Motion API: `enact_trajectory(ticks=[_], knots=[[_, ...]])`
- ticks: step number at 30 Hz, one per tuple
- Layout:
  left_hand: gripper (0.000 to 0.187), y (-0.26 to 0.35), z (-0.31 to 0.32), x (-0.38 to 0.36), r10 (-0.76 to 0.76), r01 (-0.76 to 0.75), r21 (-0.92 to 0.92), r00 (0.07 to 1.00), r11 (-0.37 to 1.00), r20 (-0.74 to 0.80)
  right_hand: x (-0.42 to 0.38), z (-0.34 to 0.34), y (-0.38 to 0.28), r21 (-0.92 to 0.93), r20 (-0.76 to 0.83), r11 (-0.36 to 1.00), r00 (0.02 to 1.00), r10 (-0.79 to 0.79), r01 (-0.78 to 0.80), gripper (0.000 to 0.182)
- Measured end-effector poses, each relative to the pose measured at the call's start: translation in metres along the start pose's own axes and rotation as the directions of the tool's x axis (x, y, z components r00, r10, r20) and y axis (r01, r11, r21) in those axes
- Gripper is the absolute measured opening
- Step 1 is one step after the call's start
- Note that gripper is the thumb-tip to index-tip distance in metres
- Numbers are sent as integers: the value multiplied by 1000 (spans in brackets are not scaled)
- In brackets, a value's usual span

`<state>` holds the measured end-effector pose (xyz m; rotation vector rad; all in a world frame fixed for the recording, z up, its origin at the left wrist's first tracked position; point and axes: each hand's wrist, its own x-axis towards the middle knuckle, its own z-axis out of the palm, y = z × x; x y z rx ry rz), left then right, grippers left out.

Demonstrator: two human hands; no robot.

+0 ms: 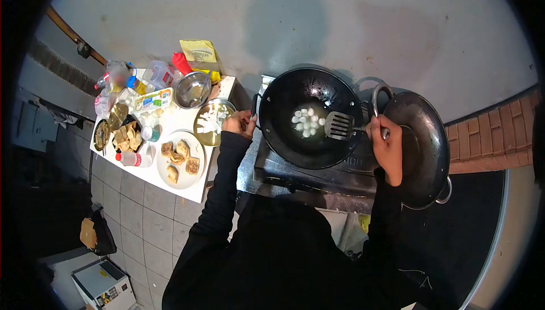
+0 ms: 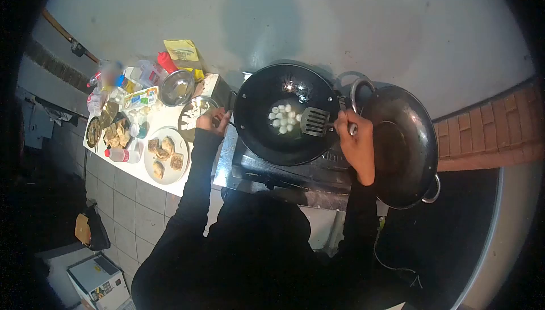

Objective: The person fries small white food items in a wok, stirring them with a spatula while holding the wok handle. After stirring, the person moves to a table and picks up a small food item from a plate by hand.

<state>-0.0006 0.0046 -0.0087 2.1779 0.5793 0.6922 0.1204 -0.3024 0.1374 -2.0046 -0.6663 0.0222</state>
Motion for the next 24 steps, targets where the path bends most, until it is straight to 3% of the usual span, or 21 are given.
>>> enact_trajectory(ticks=[4, 8, 10, 14, 24], knots=[[22, 1, 3, -1, 0, 1, 4, 1000, 1000, -17, 7, 32, 23, 166, -19, 986, 1000, -18, 21, 32], [24, -2, 2, -4, 6, -6, 6, 1000, 1000, -16, 18, 56, 28, 181, -38, 983, 999, 11, -4, 34], [24, -1, 1, -6, 44, -43, 23, 999, 999, -26, 24, 63, 28, 180, -68, 982, 997, -48, 60, 34], [23, -1, 4, -5, 22, -21, 25, 999, 999, -28, 34, 80, 39, 116, 0, 985, 992, -125, 124, 30], [24, 5, 2, -6, 9, -9, 7, 999, 1000, -45, 42, 85, 29, 133, 44, 982, 989, -138, 131, 24]])
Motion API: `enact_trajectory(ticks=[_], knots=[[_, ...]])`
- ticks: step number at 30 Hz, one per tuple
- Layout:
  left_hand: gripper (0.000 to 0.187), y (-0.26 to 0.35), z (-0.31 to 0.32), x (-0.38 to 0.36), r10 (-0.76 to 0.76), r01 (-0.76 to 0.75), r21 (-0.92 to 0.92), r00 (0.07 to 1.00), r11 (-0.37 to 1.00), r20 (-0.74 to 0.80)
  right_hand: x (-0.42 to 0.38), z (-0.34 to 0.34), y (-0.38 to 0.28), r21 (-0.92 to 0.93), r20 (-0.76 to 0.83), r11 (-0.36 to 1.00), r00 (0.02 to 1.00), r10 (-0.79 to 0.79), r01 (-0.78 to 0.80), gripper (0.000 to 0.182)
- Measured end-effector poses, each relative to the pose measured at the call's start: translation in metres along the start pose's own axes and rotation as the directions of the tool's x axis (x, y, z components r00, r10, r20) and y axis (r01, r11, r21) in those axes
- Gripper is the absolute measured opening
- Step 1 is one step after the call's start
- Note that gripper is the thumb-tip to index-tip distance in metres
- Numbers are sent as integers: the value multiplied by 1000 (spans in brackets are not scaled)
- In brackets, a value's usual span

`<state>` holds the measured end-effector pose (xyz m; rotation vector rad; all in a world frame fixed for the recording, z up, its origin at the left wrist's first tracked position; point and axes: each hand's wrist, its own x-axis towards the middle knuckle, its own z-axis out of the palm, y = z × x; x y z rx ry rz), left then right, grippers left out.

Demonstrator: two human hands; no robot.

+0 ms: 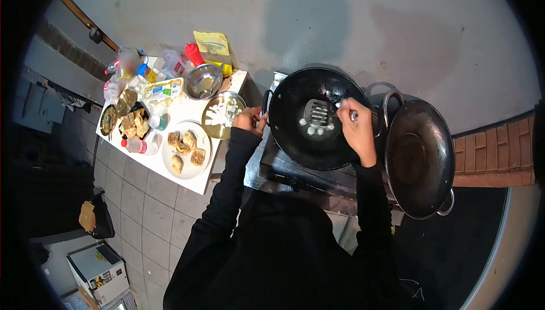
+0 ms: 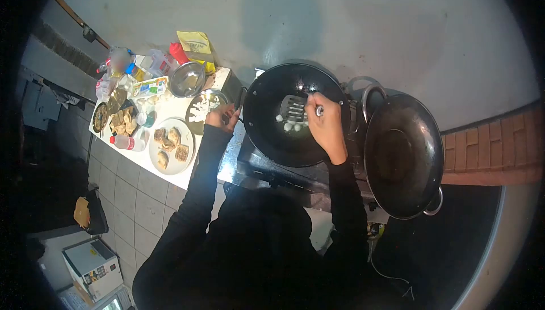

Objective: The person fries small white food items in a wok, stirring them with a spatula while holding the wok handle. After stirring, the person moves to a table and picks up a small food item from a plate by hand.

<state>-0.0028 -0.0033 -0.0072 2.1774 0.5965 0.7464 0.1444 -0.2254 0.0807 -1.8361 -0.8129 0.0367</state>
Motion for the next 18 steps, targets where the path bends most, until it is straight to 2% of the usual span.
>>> enact_trajectory(ticks=[3, 6, 10, 12, 13, 15, 18], knots=[[23, 1, -2, 0, 15, -15, -11, 1000, 1000, 5, 0, 7, -6, 26, -10, 1000, 1000, -11, 11, 23], [23, -4, 2, 0, 11, -11, -17, 1000, 1000, 6, 2, 5, -17, -91, 32, 994, 998, -52, 55, 22], [23, 1, -1, 1, 14, -14, -17, 1000, 1000, 11, -1, 6, -15, -44, 17, 998, 999, -44, 45, 22], [23, 2, 0, 2, 11, -11, -30, 1000, 1000, 20, -2, 8, -15, -121, 46, 988, 995, -88, 93, 22], [23, 2, 0, 1, 2, -2, -30, 1000, 1000, 12, -2, 6, -15, -123, 46, 988, 995, -89, 94, 22], [23, 1, 0, 0, -11, 11, -26, 1000, 1000, 5, -3, 4, -17, -37, 22, 999, 1000, -1, 2, 22], [22, -1, 2, 1, 37, -38, 4, 999, 999, 1, -6, 9, -14, -84, 56, 995, 997, -52, 56, 23]])
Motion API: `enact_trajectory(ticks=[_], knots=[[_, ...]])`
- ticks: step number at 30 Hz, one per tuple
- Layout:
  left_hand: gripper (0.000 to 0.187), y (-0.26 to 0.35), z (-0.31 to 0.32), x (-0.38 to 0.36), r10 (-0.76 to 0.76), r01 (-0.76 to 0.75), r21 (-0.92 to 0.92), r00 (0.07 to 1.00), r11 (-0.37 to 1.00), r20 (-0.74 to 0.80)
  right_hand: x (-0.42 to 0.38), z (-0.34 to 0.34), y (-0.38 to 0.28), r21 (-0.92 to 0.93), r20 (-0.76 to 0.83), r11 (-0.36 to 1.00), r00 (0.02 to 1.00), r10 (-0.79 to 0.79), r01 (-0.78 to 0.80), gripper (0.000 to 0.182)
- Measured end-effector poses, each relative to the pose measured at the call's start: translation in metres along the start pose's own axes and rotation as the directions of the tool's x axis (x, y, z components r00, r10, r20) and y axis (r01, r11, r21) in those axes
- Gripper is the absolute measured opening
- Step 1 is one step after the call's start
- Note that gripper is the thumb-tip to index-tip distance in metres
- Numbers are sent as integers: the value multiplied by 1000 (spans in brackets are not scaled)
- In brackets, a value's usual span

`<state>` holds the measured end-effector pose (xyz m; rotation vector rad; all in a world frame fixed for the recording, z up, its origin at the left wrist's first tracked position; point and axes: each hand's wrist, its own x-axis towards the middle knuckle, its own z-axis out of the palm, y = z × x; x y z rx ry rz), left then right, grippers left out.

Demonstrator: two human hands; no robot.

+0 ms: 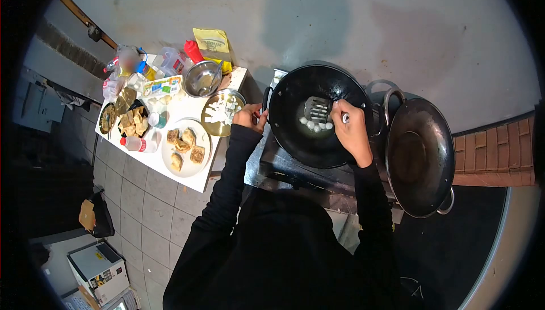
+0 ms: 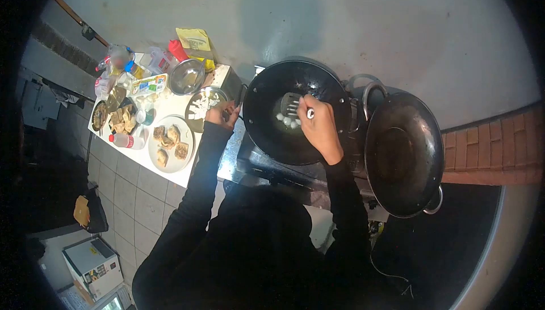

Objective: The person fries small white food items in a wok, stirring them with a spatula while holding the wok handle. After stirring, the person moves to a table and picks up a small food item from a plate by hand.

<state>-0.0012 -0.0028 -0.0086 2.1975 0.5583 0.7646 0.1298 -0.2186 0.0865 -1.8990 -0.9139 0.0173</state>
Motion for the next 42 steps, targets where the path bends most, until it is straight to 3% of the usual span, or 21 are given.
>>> enact_trajectory(ticks=[12, 14, 20, 33, 40, 42], knots=[[22, 4, -3, 1, -21, 21, -18, 1000, 1000, 3, -12, -3, 6, 48, -47, 998, 998, 34, -32, 27], [20, 12, -7, 2, -127, 124, 51, 989, 991, 73, -10, -4, 1, 71, -49, 997, 998, 41, -37, 27], [20, 8, -5, 1, -142, 140, 34, 987, 990, 68, -7, -1, 3, 36, -45, 999, 999, 18, -16, 26], [24, -1, 0, 0, -50, 50, -3, 998, 999, 40, -9, -1, 2, 74, -32, 996, 998, 49, -46, 26], [24, -1, -1, 1, -42, 43, -2, 999, 999, 25, -9, -24, -5, -6, -53, 1000, 998, -26, 26, 25], [24, -1, -1, -1, -51, 51, -6, 998, 999, 30, -10, -39, -12, -65, -70, 997, 997, 28, -33, 26]])
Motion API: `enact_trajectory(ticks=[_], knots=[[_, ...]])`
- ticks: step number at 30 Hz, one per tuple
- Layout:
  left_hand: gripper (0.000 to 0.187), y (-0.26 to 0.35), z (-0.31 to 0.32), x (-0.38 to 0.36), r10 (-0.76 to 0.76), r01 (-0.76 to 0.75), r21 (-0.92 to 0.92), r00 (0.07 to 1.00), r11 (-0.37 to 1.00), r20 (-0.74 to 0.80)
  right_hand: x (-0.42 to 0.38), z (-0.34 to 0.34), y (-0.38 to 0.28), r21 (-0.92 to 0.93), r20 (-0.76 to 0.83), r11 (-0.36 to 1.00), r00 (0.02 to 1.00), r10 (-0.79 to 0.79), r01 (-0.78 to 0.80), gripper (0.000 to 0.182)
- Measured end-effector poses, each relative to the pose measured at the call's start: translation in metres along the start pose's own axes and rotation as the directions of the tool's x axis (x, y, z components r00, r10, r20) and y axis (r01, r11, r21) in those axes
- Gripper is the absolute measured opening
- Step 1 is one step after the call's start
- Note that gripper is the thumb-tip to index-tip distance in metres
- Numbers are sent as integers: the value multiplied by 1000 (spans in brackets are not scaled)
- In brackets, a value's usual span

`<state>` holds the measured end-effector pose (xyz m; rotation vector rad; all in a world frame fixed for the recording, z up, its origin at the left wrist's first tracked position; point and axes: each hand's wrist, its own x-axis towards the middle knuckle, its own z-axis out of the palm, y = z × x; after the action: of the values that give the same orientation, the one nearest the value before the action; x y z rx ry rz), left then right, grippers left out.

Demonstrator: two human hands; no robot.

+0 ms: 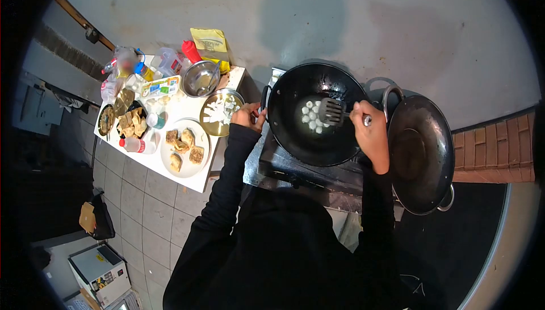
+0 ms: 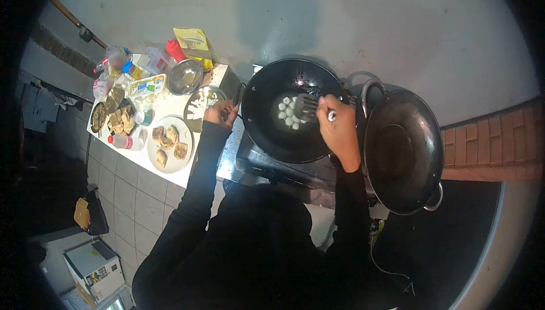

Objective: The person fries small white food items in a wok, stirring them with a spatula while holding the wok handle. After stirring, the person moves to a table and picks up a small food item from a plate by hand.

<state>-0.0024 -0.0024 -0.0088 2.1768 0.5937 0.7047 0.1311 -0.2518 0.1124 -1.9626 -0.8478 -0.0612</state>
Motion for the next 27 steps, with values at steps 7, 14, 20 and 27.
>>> enact_trajectory(ticks=[7, 14, 20, 27], knots=[[21, -3, 1, 1, 28, -29, -19, 999, 999, -30, 1, -8, 34, -130, -70, 991, 997, 19, -28, 22], [21, 1, -5, 3, 38, -37, 17, 999, 999, -9, 11, -9, 37, 31, -118, 989, 982, 145, -142, 25], [21, -1, -4, 3, 64, -64, 12, 998, 998, -17, 18, 9, 38, 60, -30, 996, 997, 71, -69, 23], [21, 1, -4, 3, -5, 5, 0, 1000, 1000, 24, 19, 13, 45, -17, 15, 998, 998, 65, -65, 24]])
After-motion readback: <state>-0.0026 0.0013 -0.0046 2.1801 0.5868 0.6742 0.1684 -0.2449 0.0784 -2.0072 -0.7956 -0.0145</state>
